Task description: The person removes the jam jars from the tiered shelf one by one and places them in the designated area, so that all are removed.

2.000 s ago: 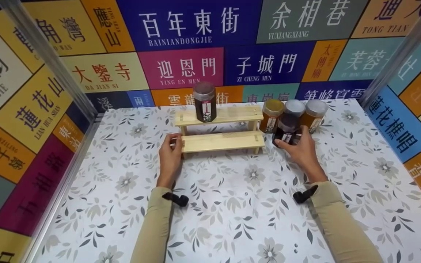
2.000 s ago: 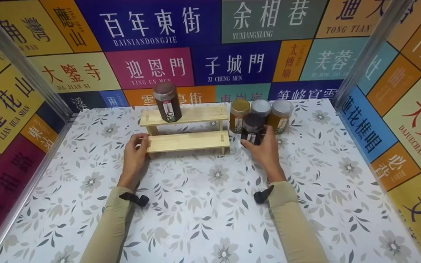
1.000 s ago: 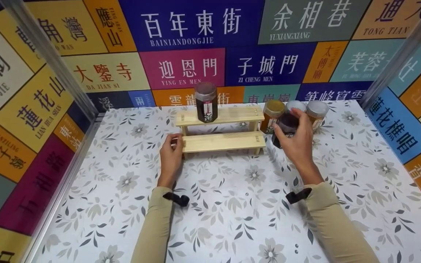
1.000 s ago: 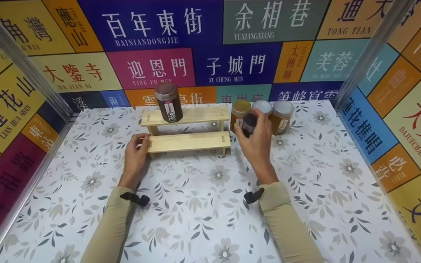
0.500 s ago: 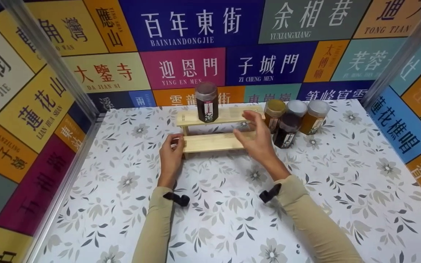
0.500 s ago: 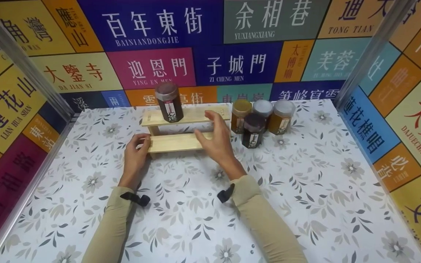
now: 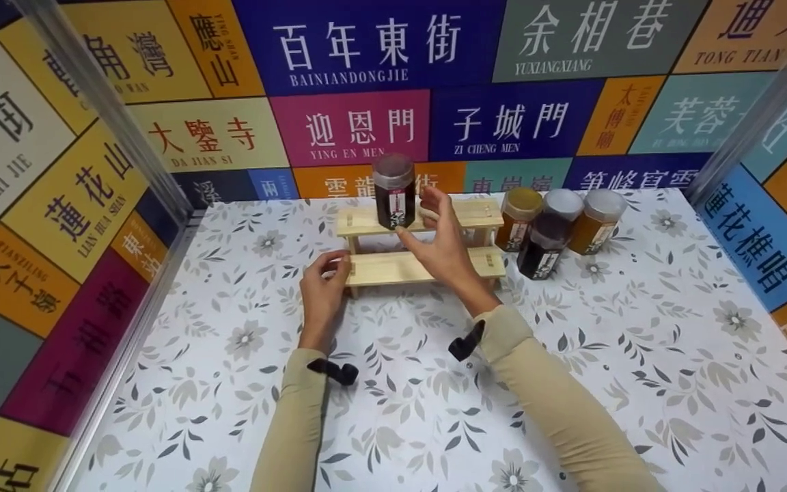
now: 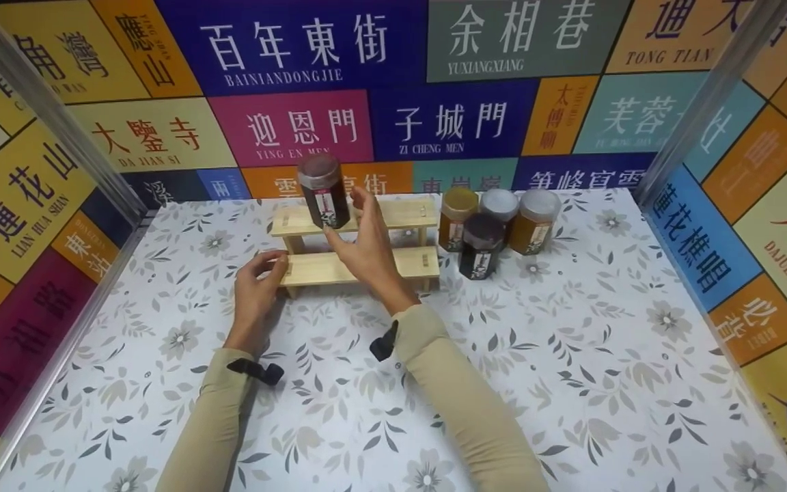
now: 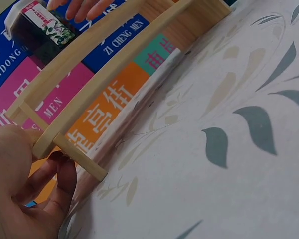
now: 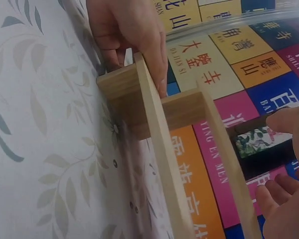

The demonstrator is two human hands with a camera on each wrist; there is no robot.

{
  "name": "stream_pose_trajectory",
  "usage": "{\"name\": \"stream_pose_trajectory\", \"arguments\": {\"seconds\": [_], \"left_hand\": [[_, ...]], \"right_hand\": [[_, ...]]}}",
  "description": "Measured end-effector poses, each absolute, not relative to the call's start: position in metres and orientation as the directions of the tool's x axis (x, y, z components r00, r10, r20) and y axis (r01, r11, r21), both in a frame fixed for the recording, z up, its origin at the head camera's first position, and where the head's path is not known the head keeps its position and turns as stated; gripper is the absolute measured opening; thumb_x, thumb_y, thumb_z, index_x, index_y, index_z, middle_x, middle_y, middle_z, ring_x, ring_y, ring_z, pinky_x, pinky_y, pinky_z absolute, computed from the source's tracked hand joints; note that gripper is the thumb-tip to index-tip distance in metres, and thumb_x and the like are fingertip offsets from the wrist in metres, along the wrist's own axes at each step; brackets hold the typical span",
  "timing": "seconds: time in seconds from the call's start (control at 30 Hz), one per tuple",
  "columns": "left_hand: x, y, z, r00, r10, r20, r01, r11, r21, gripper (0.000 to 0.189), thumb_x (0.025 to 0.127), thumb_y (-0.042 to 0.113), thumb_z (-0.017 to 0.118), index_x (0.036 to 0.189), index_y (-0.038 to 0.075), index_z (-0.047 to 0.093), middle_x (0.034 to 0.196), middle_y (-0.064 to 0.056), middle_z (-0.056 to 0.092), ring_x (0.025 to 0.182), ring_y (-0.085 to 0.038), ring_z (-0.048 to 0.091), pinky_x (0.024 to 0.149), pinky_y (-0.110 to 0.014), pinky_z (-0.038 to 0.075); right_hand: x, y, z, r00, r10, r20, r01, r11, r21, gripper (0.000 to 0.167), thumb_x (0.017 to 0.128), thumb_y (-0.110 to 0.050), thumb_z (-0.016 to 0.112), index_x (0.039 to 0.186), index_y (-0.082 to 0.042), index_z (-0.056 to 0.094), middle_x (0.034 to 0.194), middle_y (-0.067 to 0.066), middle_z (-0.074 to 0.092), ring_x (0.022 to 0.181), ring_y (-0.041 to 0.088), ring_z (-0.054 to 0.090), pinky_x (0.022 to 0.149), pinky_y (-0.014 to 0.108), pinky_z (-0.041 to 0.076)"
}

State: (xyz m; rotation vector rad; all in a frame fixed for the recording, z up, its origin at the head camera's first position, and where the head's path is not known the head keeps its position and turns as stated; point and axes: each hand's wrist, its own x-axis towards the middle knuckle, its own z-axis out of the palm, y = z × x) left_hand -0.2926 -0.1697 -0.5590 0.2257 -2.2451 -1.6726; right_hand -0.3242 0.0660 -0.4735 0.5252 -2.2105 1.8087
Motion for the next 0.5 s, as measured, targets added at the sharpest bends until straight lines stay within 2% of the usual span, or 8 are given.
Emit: {"name": "stream_pose_trajectory", "arguments": {"seconds": [0.13, 0.37, 0.5], "left_hand": [[-0.293, -0.169, -0.558, -0.932, -0.327, 0.159, 0.062, 0.289, 0.955, 0.019, 0.106, 0.032, 0.073, 0.119, 0.02, 0.08, 0.11, -0.008, 0.077, 0.093, -0.022, 0.072, 0.067, -0.026, 0.057], [-0.292, -0.168, -0.558, -0.928, -0.32, 0.188, 0.083, 0.317, 0.945, 0.02, 0.106, 0.031, 0.073, 0.12, 0.02, 0.08, 0.114, -0.007, 0.078, 0.103, -0.021, 0.072, 0.079, -0.029, 0.058], [-0.292, -0.168, -0.558, -0.93, -0.318, 0.183, 0.08, 0.312, 0.947, 0.019, 0.106, 0.031, 0.072, 0.121, 0.02, 0.08, 0.114, -0.007, 0.078, 0.103, -0.022, 0.072, 0.08, -0.032, 0.059]], "right_hand": [[-0.331, 0.057, -0.477, -0.919, -0.119, 0.376, -0.393, 0.206, -0.896, 0.092, 0.097, -0.02, 0.084, 0.168, -0.008, 0.027, 0.169, 0.019, 0.04, 0.154, 0.032, 0.046, 0.127, 0.05, 0.041], [-0.343, 0.044, -0.478, -0.918, -0.119, 0.378, -0.396, 0.219, -0.892, 0.098, 0.097, -0.025, 0.084, 0.171, -0.01, 0.021, 0.173, 0.014, 0.038, 0.157, 0.028, 0.045, 0.129, 0.042, 0.04], [-0.345, 0.041, -0.481, -0.92, -0.112, 0.376, -0.392, 0.278, -0.877, 0.101, 0.098, -0.026, 0.084, 0.173, -0.012, 0.017, 0.175, 0.014, 0.036, 0.157, 0.029, 0.046, 0.127, 0.041, 0.042]]}}
